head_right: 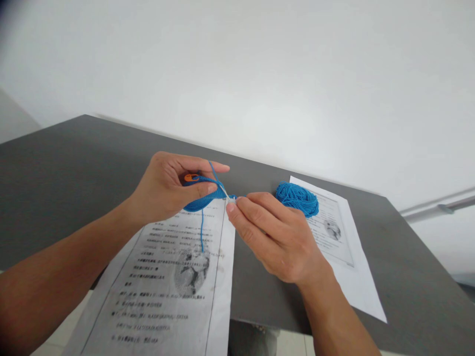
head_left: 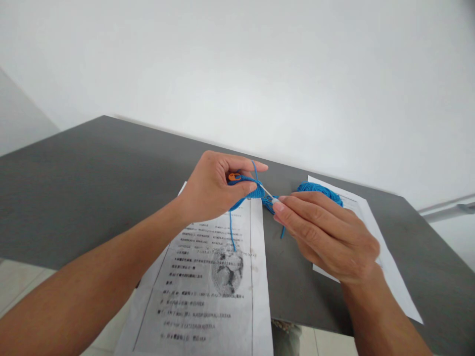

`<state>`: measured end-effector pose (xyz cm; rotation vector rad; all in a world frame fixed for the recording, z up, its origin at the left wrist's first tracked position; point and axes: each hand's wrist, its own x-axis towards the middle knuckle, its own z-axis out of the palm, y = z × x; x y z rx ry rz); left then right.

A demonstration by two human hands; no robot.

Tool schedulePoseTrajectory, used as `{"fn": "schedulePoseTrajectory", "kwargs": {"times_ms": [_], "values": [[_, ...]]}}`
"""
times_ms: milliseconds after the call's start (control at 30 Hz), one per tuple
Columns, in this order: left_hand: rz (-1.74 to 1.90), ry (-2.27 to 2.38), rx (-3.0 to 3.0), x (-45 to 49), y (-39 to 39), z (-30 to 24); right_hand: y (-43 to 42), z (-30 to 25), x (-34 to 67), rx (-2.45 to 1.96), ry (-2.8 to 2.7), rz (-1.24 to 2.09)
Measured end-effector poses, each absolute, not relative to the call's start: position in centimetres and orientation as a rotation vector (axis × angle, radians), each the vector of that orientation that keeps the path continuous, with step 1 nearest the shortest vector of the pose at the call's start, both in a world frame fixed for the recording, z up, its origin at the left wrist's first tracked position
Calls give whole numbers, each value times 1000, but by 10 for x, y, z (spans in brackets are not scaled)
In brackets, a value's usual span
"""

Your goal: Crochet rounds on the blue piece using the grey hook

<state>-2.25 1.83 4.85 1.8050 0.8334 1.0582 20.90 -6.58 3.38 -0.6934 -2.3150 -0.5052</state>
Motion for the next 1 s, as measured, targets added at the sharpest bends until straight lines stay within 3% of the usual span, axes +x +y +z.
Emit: {"fn": "schedulePoseTrajectory", "kwargs": {"times_ms": [233,600,1000], "values": [[1033,790,1760,-23,20,45,-63,40,204,-673,-2170,-265],[982,827,1872,-25,21,48,-68,38,213,-698,-2398,-469],[927,688,1823,-27,22,46,-70,43,206,-731,-2154,-189]]}}
